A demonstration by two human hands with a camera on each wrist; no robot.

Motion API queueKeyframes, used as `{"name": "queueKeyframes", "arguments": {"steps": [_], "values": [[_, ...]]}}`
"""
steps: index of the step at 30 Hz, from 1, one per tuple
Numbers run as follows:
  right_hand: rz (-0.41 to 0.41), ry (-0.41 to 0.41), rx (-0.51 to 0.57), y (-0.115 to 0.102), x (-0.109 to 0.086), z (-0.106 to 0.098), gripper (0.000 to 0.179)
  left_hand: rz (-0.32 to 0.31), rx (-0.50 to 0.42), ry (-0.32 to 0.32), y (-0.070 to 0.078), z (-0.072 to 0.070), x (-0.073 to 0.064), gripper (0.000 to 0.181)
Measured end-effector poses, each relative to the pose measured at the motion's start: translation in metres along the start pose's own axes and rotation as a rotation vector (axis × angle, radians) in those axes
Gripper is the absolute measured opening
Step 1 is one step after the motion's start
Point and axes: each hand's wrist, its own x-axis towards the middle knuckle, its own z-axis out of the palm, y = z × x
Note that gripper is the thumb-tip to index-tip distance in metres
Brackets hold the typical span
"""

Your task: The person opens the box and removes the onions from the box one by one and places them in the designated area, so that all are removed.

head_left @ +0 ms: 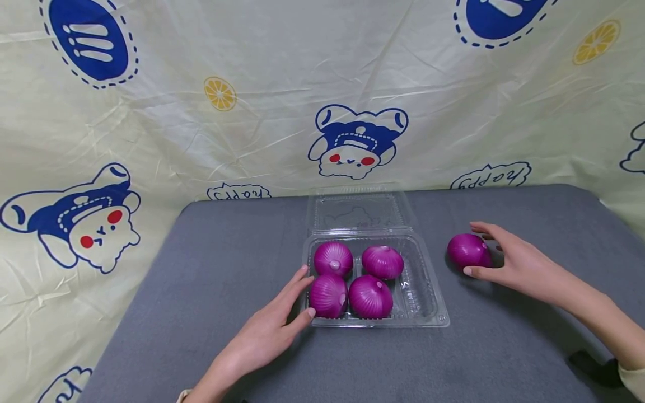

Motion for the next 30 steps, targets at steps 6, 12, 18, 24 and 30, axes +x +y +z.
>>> {"name": "queueKeyframes", "arguments": {"steps": [6,12,18,24,30], "values": [[-0.078,0.132,-0.03,-0.022,0.002,0.006,0.077,-0.012,0.005,-0.006,0.001,-0.001,0.001,0.062],[-0.185,0.191,-0.057,-0.049,0.005,0.014,0.068,-0.015,0.004,-0.008,0.001,-0.001,0.0,0.062],[-0.275,0.178,-0.047,-0.067,0.008,0.024,0.068,-0.017,0.005,-0.01,0.002,-0.001,0.001,0.062],[-0.343,0.128,-0.053,-0.081,0.014,0.037,0.067,-0.014,0.009,-0.008,0.002,-0.001,0.001,0.062],[-0.378,0.023,-0.049,-0.09,0.02,0.046,0.066,0.0,0.012,0.002,0.001,0.0,0.0,0.062]]}}
